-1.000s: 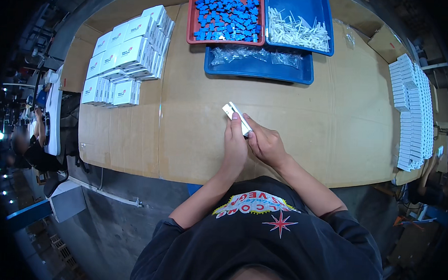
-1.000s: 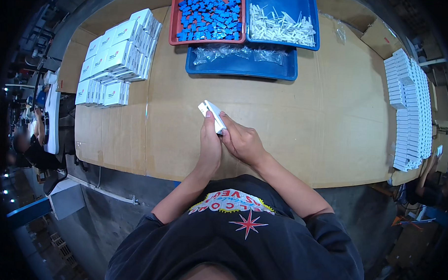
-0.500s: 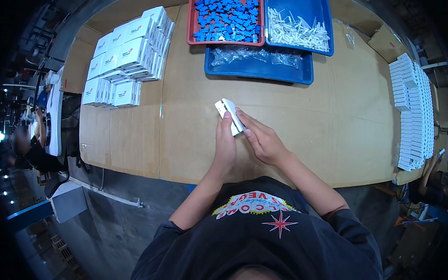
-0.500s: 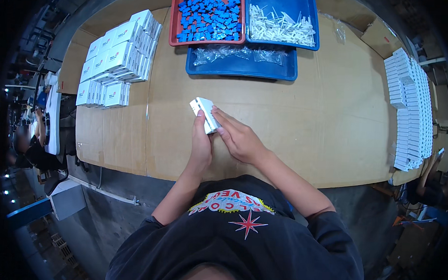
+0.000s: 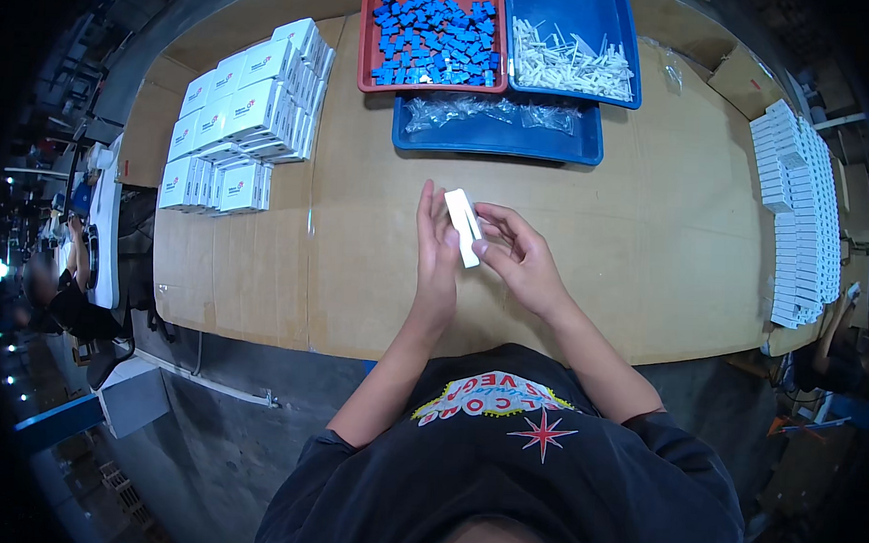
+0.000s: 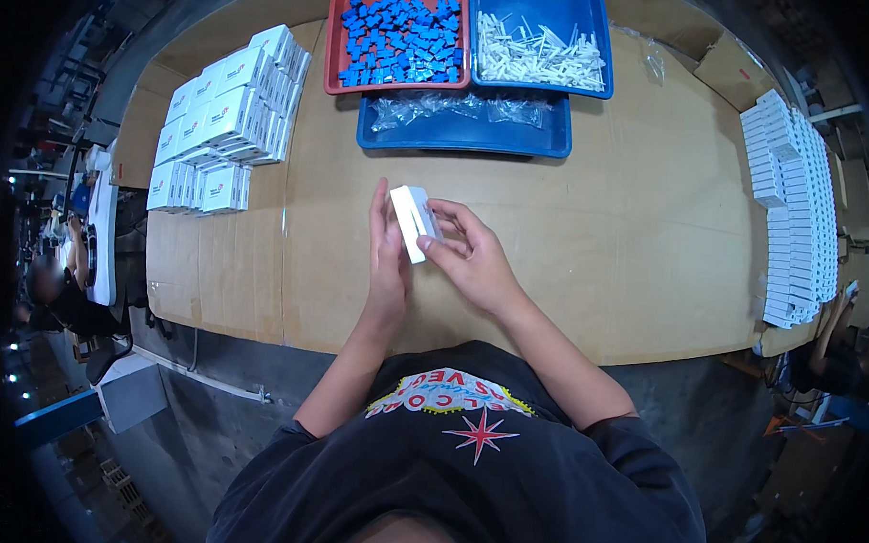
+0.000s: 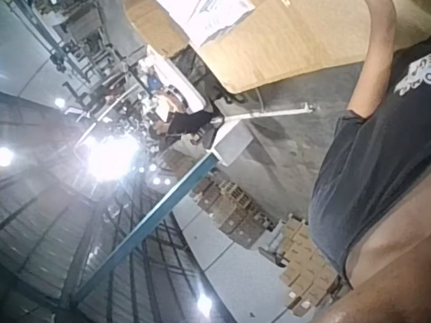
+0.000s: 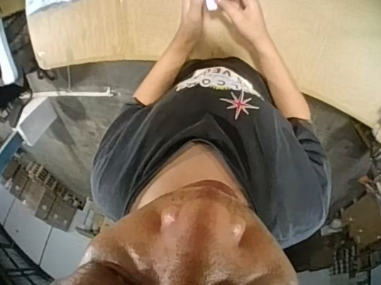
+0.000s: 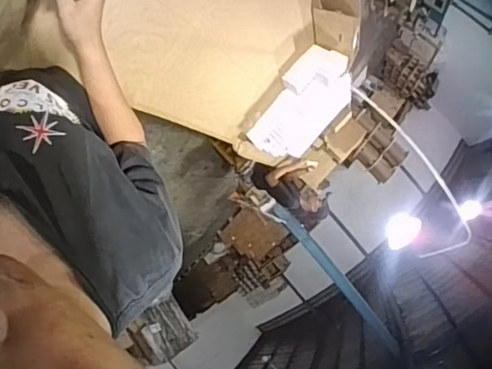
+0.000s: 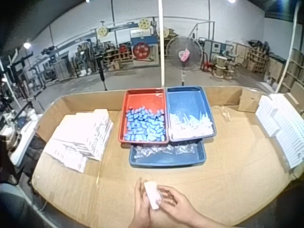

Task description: The person assembles electronic components by hand, packaging them into cardboard boxes at a workstation.

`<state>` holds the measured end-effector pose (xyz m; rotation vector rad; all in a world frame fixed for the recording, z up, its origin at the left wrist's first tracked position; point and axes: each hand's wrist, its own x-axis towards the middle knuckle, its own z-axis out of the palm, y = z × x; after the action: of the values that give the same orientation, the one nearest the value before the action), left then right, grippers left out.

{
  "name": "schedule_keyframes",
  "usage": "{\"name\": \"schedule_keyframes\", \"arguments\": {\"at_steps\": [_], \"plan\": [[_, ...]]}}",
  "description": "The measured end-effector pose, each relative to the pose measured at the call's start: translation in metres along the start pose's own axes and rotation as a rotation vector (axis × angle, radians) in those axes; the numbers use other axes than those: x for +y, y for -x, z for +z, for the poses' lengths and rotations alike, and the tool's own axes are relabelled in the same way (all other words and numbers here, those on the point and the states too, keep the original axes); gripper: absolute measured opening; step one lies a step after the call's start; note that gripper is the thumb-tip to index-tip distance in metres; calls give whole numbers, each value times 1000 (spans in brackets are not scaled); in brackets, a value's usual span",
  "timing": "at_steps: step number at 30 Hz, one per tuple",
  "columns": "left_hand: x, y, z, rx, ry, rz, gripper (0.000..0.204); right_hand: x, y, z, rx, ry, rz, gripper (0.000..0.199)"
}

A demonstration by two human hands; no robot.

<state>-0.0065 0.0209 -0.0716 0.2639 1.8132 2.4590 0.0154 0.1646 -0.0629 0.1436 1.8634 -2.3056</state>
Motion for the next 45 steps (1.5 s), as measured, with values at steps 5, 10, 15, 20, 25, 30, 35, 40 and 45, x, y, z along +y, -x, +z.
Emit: {"name": "schedule_keyframes", "arguments": {"at_steps": [5,10,15,20,25,30,35,40,45], "plan": [[-11,-2,5,103,204,-261,67,5,4,16,46,296,-318,57],[-5,3,12,159,244,-190,68,3,11,31,135,505,-399,50],[0,4,14,127,251,-97,73,11,14,35,136,564,-550,52],[-1,7,13,109,280,-54,75,14,15,34,133,610,-619,49],[-6,11,11,113,319,-44,76,15,16,33,133,594,-628,46],[-6,12,12,135,311,-94,78,18,19,33,111,559,-570,45],[-3,2,3,65,54,56,85,15,9,29,151,226,-407,42],[0,2,-1,-75,-335,173,97,-18,8,20,51,-261,159,43],[-7,3,3,-25,-345,247,98,1,7,28,80,-209,25,49]]}}
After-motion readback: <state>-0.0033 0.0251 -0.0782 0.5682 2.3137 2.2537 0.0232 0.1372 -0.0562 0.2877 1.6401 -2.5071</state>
